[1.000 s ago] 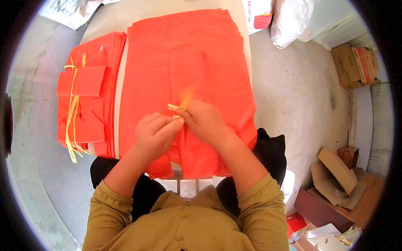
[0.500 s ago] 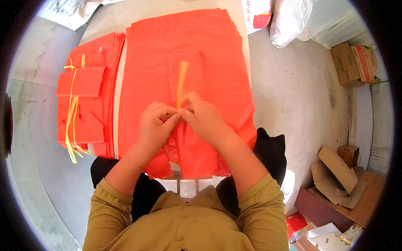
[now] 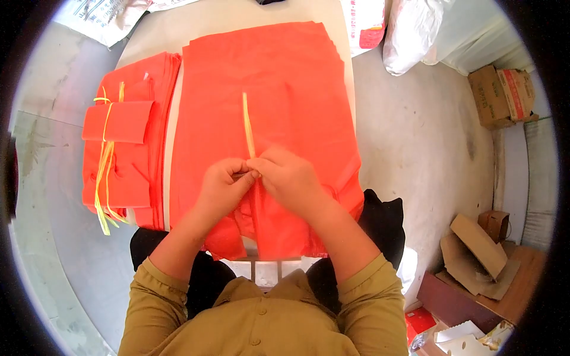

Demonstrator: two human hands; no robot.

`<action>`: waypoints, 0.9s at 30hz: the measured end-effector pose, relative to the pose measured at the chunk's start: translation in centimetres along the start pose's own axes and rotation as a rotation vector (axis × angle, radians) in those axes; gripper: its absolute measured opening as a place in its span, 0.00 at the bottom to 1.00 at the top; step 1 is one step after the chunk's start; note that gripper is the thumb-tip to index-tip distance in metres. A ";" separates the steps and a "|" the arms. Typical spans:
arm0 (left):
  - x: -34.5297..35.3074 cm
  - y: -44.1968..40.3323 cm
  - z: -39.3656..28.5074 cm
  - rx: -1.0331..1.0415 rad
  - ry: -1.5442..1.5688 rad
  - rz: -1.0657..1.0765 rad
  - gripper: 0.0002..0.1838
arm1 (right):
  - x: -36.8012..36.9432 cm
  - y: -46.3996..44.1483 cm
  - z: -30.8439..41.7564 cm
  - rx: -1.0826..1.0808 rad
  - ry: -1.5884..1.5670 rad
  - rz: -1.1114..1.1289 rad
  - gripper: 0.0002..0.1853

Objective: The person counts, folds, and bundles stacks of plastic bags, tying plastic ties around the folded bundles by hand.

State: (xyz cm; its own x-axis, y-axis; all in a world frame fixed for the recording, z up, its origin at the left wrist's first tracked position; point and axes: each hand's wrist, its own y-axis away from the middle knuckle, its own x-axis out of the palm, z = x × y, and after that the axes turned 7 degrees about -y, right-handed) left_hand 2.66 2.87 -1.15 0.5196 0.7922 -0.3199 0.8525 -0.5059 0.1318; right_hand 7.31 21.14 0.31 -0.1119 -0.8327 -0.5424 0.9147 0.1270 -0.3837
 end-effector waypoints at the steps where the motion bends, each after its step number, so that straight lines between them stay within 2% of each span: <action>1: -0.2 0.0 -0.4 0.089 -0.182 -0.027 0.07 | 0.1 0.1 -0.1 -0.017 0.037 -0.006 0.17; 2: -0.3 0.0 -0.6 0.179 -0.364 -0.055 0.06 | 0.1 0.2 -0.2 -0.033 0.075 -0.012 0.17; 5: -0.4 0.0 -0.7 0.354 -0.576 -0.087 0.05 | 0.1 0.1 -0.1 -0.056 0.135 -0.035 0.15; 8: -0.2 0.4 -0.8 0.321 -0.567 -0.099 0.05 | 0.0 0.3 -0.3 -0.055 0.154 -0.035 0.14; 14: -0.1 0.6 -1.3 0.221 -0.462 -0.101 0.04 | 0.1 0.7 -0.1 0.084 -0.012 -0.053 0.12; 17: 0.0 0.5 -0.5 0.249 -0.451 -0.133 0.04 | -0.2 0.7 1.1 0.293 -0.156 -0.028 0.12; 20: -0.2 0.4 -0.5 0.189 -0.388 -0.093 0.04 | -0.8 0.2 1.8 0.587 -0.358 0.049 0.10; 23: -0.2 0.3 -0.5 0.150 -0.356 -0.082 0.04 | -1.0 0.4 0.9 0.558 -0.564 0.079 0.11; 26: -0.3 0.3 -0.8 0.126 -0.355 -0.071 0.04 | -1.6 -0.1 1.1 0.487 -0.517 0.164 0.10; 27: -0.3 0.2 -0.6 0.127 -0.350 -0.062 0.04 | -1.5 0.0 0.8 0.402 -0.447 0.163 0.11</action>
State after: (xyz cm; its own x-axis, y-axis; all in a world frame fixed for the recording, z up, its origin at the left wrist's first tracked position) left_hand 2.72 2.70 -0.44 0.3971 0.6692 -0.6281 0.8564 -0.5163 -0.0088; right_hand 7.81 21.98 1.77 0.1357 -0.9759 -0.1712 0.9907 0.1314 0.0358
